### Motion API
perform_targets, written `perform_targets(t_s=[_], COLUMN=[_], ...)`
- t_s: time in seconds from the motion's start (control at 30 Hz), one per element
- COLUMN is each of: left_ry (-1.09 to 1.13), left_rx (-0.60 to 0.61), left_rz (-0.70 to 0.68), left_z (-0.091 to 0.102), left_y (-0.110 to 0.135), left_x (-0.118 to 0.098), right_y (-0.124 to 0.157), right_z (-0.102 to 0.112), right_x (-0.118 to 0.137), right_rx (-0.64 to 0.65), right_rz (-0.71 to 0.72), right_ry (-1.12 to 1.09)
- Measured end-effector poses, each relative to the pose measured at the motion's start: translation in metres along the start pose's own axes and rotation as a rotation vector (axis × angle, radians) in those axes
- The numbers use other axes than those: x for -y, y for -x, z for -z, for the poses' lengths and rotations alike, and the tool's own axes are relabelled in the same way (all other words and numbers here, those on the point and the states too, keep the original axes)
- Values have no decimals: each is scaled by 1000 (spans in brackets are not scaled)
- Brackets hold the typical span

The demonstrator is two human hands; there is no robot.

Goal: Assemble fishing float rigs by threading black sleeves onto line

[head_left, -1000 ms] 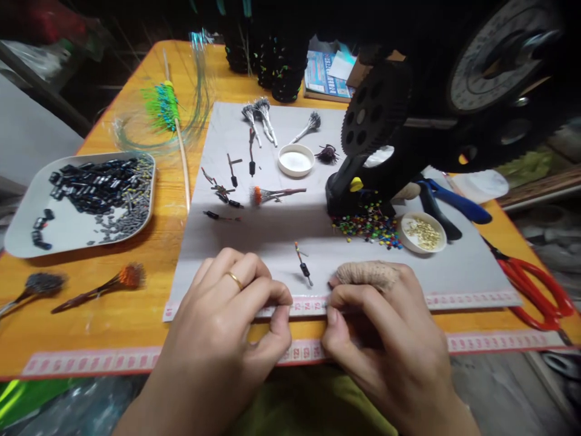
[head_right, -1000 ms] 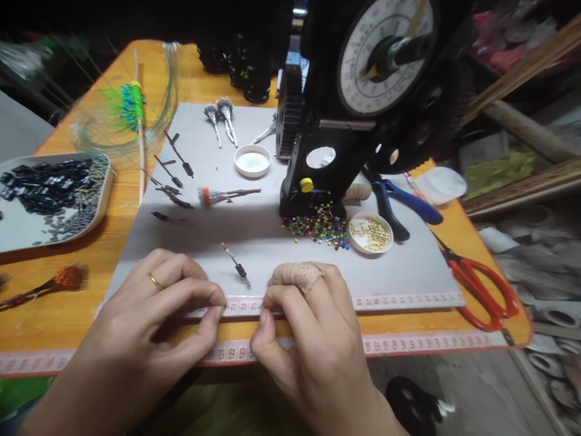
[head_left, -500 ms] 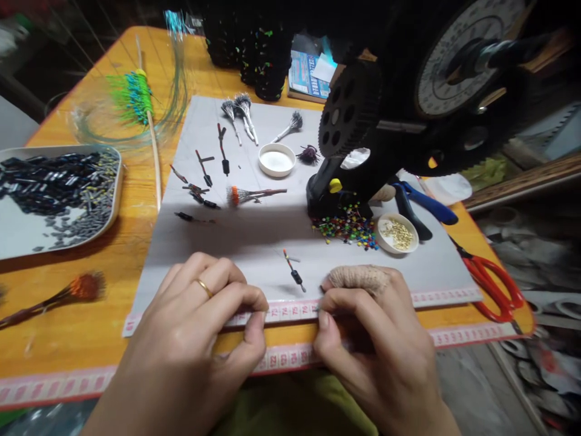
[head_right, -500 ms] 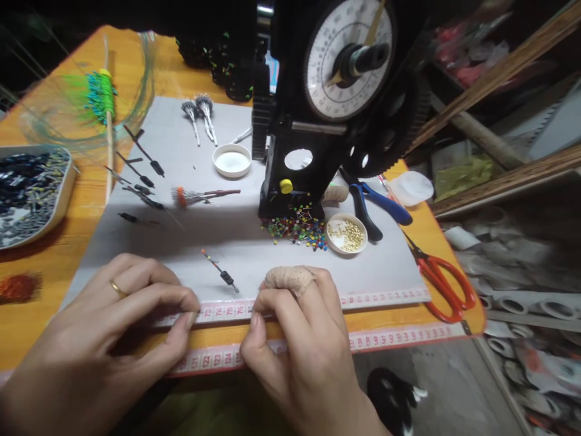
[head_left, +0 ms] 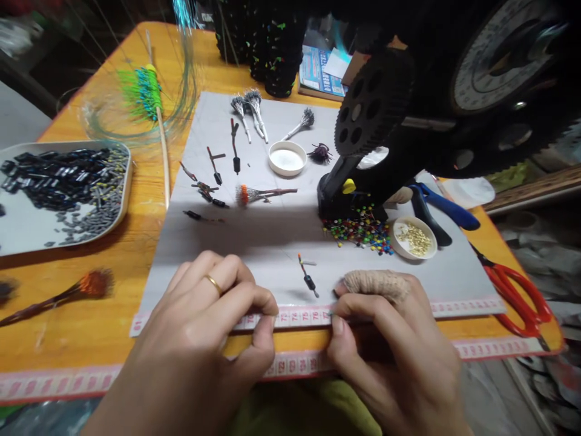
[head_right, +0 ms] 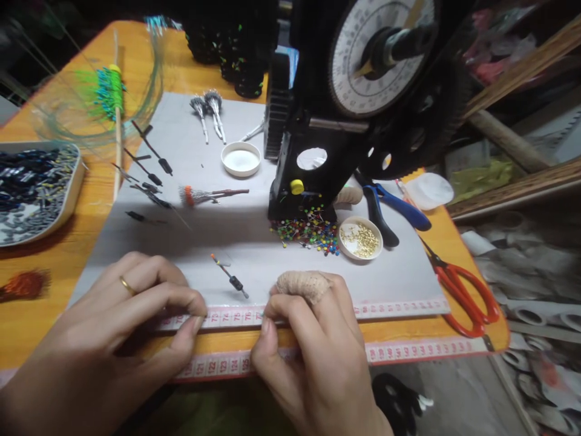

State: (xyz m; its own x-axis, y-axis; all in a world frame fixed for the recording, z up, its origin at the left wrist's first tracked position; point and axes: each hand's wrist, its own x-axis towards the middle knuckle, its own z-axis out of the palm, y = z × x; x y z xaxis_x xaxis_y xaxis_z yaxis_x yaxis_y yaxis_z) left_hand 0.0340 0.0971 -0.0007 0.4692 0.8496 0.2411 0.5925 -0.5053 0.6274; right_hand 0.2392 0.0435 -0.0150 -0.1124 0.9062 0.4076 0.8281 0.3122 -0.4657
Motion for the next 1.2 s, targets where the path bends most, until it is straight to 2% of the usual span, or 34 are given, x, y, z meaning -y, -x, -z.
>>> perform_targets(t_s=[0.27, 0.43, 0.7, 1.0, 1.1, 1.2], left_ry=[-9, 3, 20, 12, 53, 64], left_rx=[-10, -70, -57, 10, -10, -80], left_rz=[8, 28, 25, 41, 19, -41], left_z=[2, -1, -2, 2, 5, 6], left_y=[-1, -2, -1, -2, -1, 9], left_x=[2, 2, 3, 2, 1, -5], right_y=[3, 3, 4, 0, -1, -1], right_z=[2, 2, 2, -2, -3, -1], right_x=[-1, -1, 1, -4, 0, 8], right_rx=[28, 53, 38, 8, -42, -147], right_rz=[6, -8, -15, 38, 28, 9], right_ry=[8, 5, 10, 20, -3, -36])
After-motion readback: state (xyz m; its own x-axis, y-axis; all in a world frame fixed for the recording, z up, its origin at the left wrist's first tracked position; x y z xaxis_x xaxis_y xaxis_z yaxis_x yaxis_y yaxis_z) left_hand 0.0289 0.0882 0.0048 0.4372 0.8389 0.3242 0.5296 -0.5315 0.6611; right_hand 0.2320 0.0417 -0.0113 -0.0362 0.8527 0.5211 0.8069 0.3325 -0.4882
